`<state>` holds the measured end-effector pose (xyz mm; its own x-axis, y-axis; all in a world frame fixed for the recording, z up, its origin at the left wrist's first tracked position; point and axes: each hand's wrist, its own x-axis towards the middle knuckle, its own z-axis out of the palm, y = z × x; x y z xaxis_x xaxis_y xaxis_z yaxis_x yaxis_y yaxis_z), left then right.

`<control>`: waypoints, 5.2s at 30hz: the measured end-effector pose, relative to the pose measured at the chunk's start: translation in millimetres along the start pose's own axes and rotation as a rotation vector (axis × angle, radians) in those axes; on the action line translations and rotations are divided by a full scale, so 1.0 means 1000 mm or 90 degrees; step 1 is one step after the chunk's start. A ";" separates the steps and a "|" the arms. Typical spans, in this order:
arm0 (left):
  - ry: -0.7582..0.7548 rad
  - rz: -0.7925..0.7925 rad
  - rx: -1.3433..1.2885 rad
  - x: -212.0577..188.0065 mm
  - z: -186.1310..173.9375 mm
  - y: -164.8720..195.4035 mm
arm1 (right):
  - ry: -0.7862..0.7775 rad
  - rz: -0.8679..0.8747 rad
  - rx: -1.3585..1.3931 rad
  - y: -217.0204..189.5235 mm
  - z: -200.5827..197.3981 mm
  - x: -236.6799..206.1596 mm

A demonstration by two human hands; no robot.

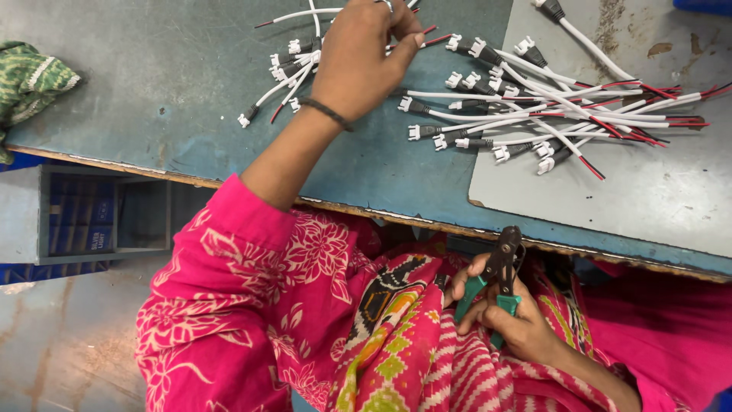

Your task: The person picks up white two-wire cables one at a time from a pile on the workbench and uses green-handled wire strippers to strip insulation from the wire ends, placing each finished cable back on the bench. They repeat this cycle continuously, occasionally gathering and repositioning the cables.

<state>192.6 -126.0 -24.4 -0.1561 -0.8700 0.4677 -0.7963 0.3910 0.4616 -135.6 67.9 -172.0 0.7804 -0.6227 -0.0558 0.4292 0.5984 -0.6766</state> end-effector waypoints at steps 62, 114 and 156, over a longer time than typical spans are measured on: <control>-0.225 -0.181 -0.403 -0.110 0.001 0.153 | 0.012 -0.012 0.002 -0.008 0.044 -0.012; -0.194 -0.305 -0.459 -0.129 0.026 0.171 | 0.167 -0.044 -0.378 -0.010 0.040 -0.004; -0.176 -0.289 -0.506 -0.130 0.027 0.170 | 0.174 -0.060 -0.426 -0.007 0.047 -0.001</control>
<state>61.6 45.8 -26.6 -0.1432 -0.9893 -0.0288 -0.2007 0.0005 0.9796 -117.7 87.6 -132.5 0.5747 -0.8126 -0.0972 0.0506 0.1538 -0.9868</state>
